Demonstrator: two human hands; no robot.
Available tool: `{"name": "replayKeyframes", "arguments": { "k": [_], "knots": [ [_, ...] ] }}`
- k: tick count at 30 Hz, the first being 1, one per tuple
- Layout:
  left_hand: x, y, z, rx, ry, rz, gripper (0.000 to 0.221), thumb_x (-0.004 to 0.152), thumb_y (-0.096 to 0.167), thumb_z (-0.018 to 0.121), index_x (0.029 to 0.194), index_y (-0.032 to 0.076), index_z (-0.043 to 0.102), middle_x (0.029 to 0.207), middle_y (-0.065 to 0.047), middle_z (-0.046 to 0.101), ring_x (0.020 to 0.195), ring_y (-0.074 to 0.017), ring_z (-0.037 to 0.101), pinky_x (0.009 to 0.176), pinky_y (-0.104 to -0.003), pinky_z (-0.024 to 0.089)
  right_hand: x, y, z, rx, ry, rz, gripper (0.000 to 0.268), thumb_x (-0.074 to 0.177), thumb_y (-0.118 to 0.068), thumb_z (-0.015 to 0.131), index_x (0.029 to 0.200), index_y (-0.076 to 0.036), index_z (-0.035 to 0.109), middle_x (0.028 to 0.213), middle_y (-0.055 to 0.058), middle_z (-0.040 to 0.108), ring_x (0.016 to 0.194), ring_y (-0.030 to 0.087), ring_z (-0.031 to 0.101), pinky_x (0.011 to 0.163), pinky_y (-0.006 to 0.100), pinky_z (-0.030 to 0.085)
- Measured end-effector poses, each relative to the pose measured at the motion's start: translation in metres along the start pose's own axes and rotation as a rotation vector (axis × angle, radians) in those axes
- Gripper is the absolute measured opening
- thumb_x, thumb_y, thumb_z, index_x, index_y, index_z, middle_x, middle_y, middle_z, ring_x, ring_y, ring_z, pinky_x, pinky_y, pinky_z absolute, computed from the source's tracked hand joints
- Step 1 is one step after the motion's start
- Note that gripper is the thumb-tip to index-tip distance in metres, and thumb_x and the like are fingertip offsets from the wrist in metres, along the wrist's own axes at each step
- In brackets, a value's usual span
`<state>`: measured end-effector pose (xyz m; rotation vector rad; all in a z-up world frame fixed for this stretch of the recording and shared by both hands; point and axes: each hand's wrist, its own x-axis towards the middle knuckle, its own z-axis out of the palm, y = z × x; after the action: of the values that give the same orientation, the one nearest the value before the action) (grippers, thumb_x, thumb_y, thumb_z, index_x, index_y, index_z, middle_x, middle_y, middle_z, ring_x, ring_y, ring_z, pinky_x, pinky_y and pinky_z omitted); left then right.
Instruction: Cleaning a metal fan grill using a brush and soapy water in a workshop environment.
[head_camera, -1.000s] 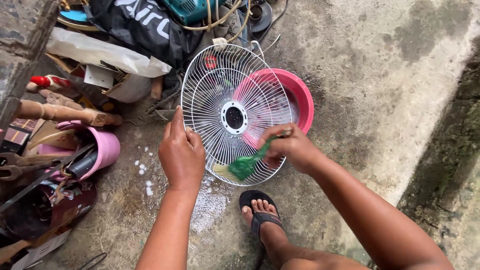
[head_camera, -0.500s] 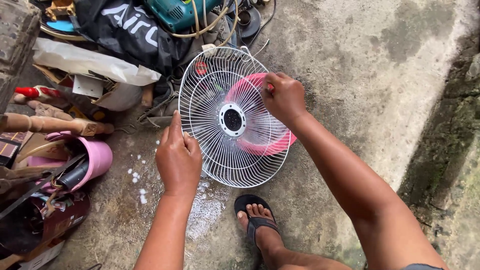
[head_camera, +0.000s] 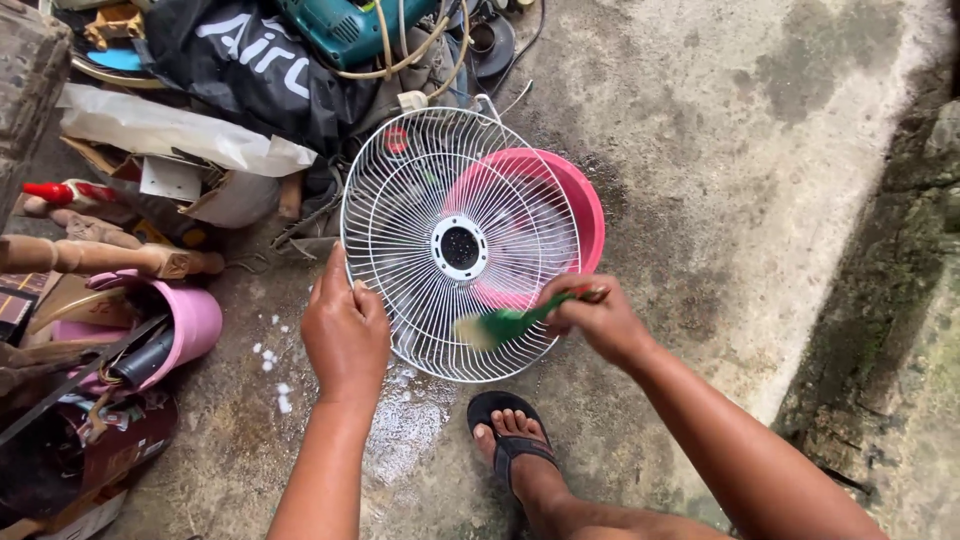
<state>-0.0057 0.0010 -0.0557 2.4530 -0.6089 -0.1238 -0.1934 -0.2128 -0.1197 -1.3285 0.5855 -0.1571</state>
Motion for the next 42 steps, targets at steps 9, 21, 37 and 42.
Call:
{"name": "replayKeyframes", "arguments": {
  "k": [9, 21, 37, 42],
  "knots": [
    [-0.016, -0.014, 0.019, -0.146, 0.003, -0.063, 0.049, 0.089, -0.019, 0.052, 0.138, -0.018, 0.051, 0.087, -0.023, 0.064, 0.047, -0.0111, 0.051, 0.039, -0.019, 0.041, 0.104, 0.008, 0.003, -0.729, 0.425, -0.54, 0.024, 0.076, -0.004, 0.071, 0.095, -0.018, 0.074, 0.087, 0.008, 0.073, 0.083, 0.035, 0.073, 0.075, 0.043, 0.056],
    [-0.027, -0.036, 0.002, -0.052, 0.021, -0.121, 0.049, 0.087, -0.014, 0.055, 0.136, -0.013, 0.057, 0.094, -0.028, 0.069, 0.053, -0.0202, 0.059, 0.047, -0.03, 0.049, 0.022, -0.011, 0.047, -0.398, -0.143, -0.374, 0.026, 0.067, 0.002, 0.064, 0.086, -0.011, 0.077, 0.074, 0.013, 0.072, 0.068, 0.03, 0.069, 0.066, 0.039, 0.056],
    [-0.027, -0.03, 0.01, -0.178, 0.075, -0.118, 0.051, 0.085, -0.014, 0.054, 0.135, -0.015, 0.055, 0.079, -0.027, 0.067, 0.048, -0.02, 0.058, 0.044, -0.031, 0.045, 0.039, -0.013, 0.094, -0.396, -0.2, -0.631, 0.026, 0.079, 0.001, 0.07, 0.098, -0.014, 0.078, 0.093, 0.013, 0.073, 0.086, 0.038, 0.074, 0.081, 0.043, 0.058],
    [-0.038, -0.034, 0.013, -0.146, 0.095, -0.116, 0.051, 0.084, -0.011, 0.055, 0.135, -0.012, 0.058, 0.085, -0.026, 0.068, 0.058, -0.0317, 0.062, 0.049, -0.038, 0.05, 0.057, 0.017, 0.058, -0.639, -0.098, -0.693, 0.028, 0.075, 0.001, 0.067, 0.097, -0.014, 0.076, 0.09, 0.016, 0.071, 0.076, 0.041, 0.071, 0.068, 0.047, 0.058]
  ]
}}
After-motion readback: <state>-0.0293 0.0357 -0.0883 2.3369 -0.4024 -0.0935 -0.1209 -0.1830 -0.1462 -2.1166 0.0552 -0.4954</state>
